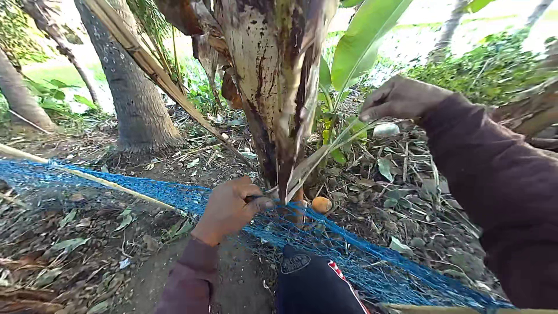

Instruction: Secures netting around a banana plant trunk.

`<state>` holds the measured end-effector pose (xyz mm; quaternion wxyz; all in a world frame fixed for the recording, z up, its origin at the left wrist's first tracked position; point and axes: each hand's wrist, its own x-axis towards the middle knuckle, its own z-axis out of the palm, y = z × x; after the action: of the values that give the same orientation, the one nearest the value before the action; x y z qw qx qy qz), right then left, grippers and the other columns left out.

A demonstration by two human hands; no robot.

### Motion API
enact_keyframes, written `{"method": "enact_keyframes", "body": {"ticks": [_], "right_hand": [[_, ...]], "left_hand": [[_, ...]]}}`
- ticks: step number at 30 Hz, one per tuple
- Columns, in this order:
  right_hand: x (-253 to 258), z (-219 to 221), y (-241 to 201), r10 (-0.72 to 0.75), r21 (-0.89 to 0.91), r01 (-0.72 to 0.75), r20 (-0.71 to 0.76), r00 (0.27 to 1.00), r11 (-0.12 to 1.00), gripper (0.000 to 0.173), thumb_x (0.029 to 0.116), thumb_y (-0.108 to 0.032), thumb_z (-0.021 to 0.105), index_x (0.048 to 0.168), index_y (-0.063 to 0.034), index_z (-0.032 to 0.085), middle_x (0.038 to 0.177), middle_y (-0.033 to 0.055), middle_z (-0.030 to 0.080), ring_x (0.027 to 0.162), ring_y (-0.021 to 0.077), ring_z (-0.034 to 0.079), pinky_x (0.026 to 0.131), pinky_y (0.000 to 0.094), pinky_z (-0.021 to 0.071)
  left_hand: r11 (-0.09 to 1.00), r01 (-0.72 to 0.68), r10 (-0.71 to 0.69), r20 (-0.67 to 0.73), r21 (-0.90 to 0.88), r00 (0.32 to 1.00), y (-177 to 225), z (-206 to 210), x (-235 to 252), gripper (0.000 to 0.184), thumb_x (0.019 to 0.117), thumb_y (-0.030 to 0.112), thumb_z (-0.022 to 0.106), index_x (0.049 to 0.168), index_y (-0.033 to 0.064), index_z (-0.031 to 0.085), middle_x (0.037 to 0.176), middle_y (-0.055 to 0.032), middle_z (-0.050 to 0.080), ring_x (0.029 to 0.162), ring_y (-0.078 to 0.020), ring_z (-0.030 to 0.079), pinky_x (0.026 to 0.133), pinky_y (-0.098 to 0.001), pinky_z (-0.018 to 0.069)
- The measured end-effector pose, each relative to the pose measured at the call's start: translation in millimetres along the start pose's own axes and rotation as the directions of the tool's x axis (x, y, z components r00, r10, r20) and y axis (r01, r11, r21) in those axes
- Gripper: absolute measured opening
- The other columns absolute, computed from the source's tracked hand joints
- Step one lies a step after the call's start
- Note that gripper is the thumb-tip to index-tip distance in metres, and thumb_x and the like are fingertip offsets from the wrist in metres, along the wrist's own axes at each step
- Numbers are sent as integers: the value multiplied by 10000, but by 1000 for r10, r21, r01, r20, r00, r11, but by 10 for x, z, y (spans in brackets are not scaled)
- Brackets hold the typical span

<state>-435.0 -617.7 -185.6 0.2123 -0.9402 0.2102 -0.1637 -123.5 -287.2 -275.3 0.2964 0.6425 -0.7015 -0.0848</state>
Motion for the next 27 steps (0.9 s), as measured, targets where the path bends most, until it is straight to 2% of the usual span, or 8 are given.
{"method": "enact_keyframes", "body": {"ticks": [2, 4, 9, 14, 18, 21, 24, 27], "right_hand": [[109, 45, 120, 32, -74, -40, -107, 994, 996, 194, 900, -152, 768, 790, 0, 715, 662, 89, 626, 610, 196, 567, 642, 496, 484], [191, 122, 186, 48, -79, -62, -165, 985, 995, 216, 907, -187, 767, 789, -15, 711, 653, 66, 613, 592, 167, 541, 628, 467, 470], [259, 181, 319, 123, -59, -125, -34, 992, 990, 173, 933, -129, 751, 803, -16, 735, 680, 85, 647, 632, 185, 581, 666, 479, 483], [161, 10, 516, 130, -199, -144, -81, 988, 969, 297, 974, -240, 720, 787, -9, 713, 692, 154, 646, 671, 324, 627, 669, 630, 480], [153, -13, 426, 196, -201, -225, -157, 968, 953, 315, 979, -263, 721, 820, 9, 730, 738, 199, 663, 721, 372, 635, 710, 655, 467], [373, 122, 415, 246, -271, -284, -165, 955, 920, 441, 990, -406, 680, 835, 6, 713, 824, 240, 678, 842, 458, 658, 775, 730, 467], [744, 347, 287, 294, -308, -331, -159, 942, 892, 516, 992, -513, 632, 914, -14, 740, 943, 262, 705, 974, 499, 666, 841, 754, 470], [1104, 663, 47, 347, -300, -369, -125, 929, 880, 530, 992, -556, 599, 1028, -53, 762, 1096, 255, 710, 1101, 495, 649, 882, 765, 471]], "left_hand": [[1000, -4, 4, -31, -14, 1000, -33, 9, -18, 432, 955, 569, 623, 885, 177, 791, 826, 45, 660, 706, -50, 613, 642, -304, 533], [1000, -13, 12, -62, -21, 998, -61, 29, -29, 423, 959, 556, 630, 882, 172, 789, 823, 48, 651, 706, -37, 603, 642, -276, 524], [1000, -5, 4, -93, -18, 996, -62, 54, -34, 380, 956, 525, 649, 888, 181, 797, 866, 52, 654, 719, -18, 588, 648, -244, 510], [999, -36, 32, -138, -26, 990, -81, 63, -75, 380, 942, 533, 668, 863, 186, 799, 887, 52, 657, 724, 13, 583, 638, -187, 500], [996, -17, 6, -135, -83, 991, -61, 7, -43, 319, 906, 494, 717, 867, 191, 807, 940, 55, 675, 805, 4, 628, 704, -203, 548], [974, 17, -45, -118, -227, 992, -20, -155, 93, 189, 898, 320, 717, 865, 138, 749, 1048, 11, 693, 888, -71, 672, 751, -288, 602], [953, 203, -215, -30, -227, 976, 74, -336, 389, 156, 996, 61, 589, 1100, 48, 704, 1039, -60, 718, 870, -154, 704, 788, -394, 616], [949, 314, -316, -45, -38, 948, 163, -375, 778, 264, 1024, 16, 527, 1249, 62, 656, 1058, -104, 713, 929, -210, 691, 870, -475, 564]]}}
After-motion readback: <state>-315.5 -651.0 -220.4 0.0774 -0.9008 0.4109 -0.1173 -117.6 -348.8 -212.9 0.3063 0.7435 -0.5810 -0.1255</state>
